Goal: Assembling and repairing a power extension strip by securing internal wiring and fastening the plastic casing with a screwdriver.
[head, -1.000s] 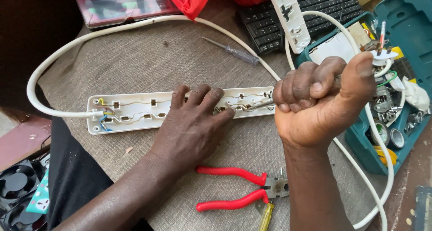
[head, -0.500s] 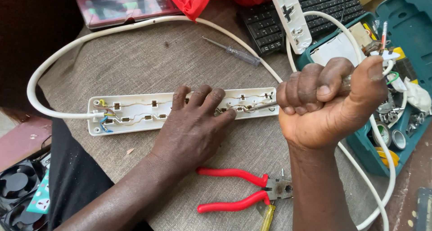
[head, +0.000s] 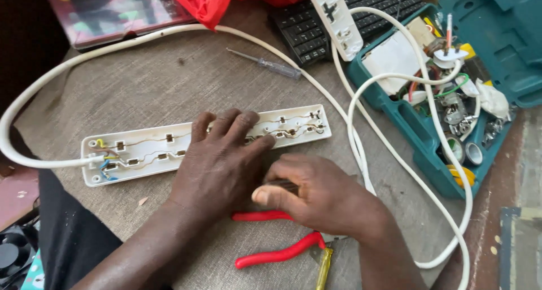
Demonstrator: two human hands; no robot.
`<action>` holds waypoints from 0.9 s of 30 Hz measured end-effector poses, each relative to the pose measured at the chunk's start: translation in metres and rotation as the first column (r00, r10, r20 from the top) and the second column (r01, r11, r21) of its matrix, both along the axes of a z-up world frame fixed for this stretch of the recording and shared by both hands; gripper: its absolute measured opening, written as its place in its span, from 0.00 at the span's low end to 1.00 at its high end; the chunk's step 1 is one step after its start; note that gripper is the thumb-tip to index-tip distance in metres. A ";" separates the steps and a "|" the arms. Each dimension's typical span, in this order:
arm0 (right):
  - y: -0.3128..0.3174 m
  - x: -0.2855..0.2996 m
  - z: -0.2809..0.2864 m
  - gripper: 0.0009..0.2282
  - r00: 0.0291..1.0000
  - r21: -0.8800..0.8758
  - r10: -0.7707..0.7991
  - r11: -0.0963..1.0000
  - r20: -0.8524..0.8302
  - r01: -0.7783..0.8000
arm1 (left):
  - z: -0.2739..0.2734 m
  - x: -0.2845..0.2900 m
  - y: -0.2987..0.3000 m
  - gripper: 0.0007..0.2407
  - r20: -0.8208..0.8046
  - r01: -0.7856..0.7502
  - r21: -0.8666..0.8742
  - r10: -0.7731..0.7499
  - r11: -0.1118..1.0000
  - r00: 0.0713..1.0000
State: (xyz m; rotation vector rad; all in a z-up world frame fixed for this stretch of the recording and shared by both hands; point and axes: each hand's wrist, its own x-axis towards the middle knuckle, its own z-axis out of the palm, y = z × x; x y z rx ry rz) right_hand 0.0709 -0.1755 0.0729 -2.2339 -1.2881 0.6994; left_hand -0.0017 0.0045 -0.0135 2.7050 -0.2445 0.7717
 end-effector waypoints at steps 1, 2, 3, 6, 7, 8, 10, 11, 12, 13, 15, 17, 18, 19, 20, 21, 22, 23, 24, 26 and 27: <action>-0.005 -0.002 -0.002 0.12 1.000 -0.006 -0.017 1.000 0.001 0.017 | 0.001 -0.001 -0.001 0.12 0.001 0.017 -0.006 -0.017 1.000 1.000; -0.009 -0.001 -0.003 0.10 1.000 0.044 -0.030 0.999 0.004 0.029 | 0.002 -0.001 -0.001 0.11 -0.001 0.010 -0.007 -0.010 1.000 1.000; -0.012 -0.001 -0.004 0.11 0.999 0.095 -0.042 0.995 0.006 0.041 | 0.003 -0.002 0.000 0.11 -0.004 0.003 -0.007 -0.003 1.000 1.000; -0.028 0.002 0.003 0.13 0.989 0.171 -0.116 0.980 0.090 0.099 | 0.002 -0.001 0.001 0.08 -0.024 -0.018 0.011 0.018 1.000 1.000; -0.035 -0.002 0.006 0.13 0.989 0.169 -0.120 0.980 0.088 0.104 | 0.002 -0.003 -0.001 0.08 -0.026 -0.013 0.009 0.014 1.000 1.000; -0.039 -0.003 0.008 0.12 0.980 0.138 -0.163 0.979 0.110 0.147 | 0.002 -0.002 -0.001 0.08 -0.018 -0.011 -0.003 0.011 1.000 1.000; -0.046 -0.006 0.007 0.11 0.970 0.106 -0.206 0.975 0.125 0.194 | 0.002 -0.002 0.000 0.08 -0.019 -0.007 -0.017 0.007 1.000 1.000; -0.049 -0.008 0.003 0.12 0.961 0.060 -0.242 0.970 0.132 0.236 | 0.002 -0.003 0.001 0.07 -0.020 -0.009 -0.017 0.009 1.000 1.000; -0.053 -0.008 -0.001 0.12 0.950 0.014 -0.276 0.961 0.146 0.277 | 0.002 -0.001 0.001 0.07 -0.016 -0.010 -0.018 0.010 1.000 1.000; -0.053 -0.009 -0.004 0.12 0.949 0.011 -0.278 0.960 0.145 0.280 | 0.001 -0.002 0.000 0.07 -0.017 -0.008 -0.021 0.007 1.000 1.000; -0.051 -0.009 -0.010 0.16 0.963 0.026 -0.131 0.991 0.237 0.129 | 0.002 -0.002 0.000 0.09 -0.009 -0.015 -0.003 0.015 1.000 1.000; -0.045 -0.008 -0.006 0.13 0.961 -0.097 -0.178 0.975 0.212 0.202 | 0.002 -0.002 0.000 0.09 -0.005 -0.001 -0.007 0.001 1.000 1.000; -0.042 -0.008 -0.004 0.11 0.956 -0.220 -0.223 0.940 0.188 0.262 | 0.003 -0.003 0.000 0.09 -0.003 0.008 -0.010 -0.008 1.000 1.000; -0.042 -0.006 -0.006 0.11 0.956 -0.220 -0.223 0.939 0.190 0.263 | 0.003 -0.002 0.001 0.09 -0.002 0.008 -0.011 -0.008 1.000 1.000; -0.042 -0.005 -0.007 0.10 0.958 -0.160 -0.199 0.959 0.208 0.234 | 0.003 -0.002 0.000 0.08 0.001 0.008 -0.022 -0.008 1.000 1.000; -0.042 -0.003 -0.009 0.08 0.958 -0.100 -0.175 0.974 0.226 0.202 | 0.003 -0.002 0.001 0.07 0.005 0.008 -0.034 -0.008 0.999 1.000; -0.038 -0.004 -0.006 0.08 0.959 -0.099 -0.171 0.975 0.228 0.198 | 0.003 -0.002 0.002 0.07 0.006 0.004 -0.034 -0.004 0.999 1.000; -0.035 -0.005 -0.003 0.13 0.934 -0.116 -0.243 0.953 0.263 0.281 | 0.003 -0.001 0.002 0.07 0.012 0.006 -0.037 -0.006 0.999 1.000; -0.033 -0.010 0.000 0.18 0.902 -0.136 -0.318 0.920 0.293 0.368 | 0.003 -0.002 0.001 0.07 0.011 0.015 -0.046 -0.015 0.999 1.000; -0.047 -0.018 0.011 0.14 0.891 -0.128 -0.361 0.905 0.276 0.407 | 0.002 -0.004 0.000 0.08 0.003 0.009 -0.035 -0.009 0.999 1.000; -0.053 -0.021 0.017 0.11 0.877 -0.114 -0.403 0.889 0.263 0.443 | 0.002 -0.002 0.001 0.09 0.002 0.000 -0.021 0.000 1.000 1.000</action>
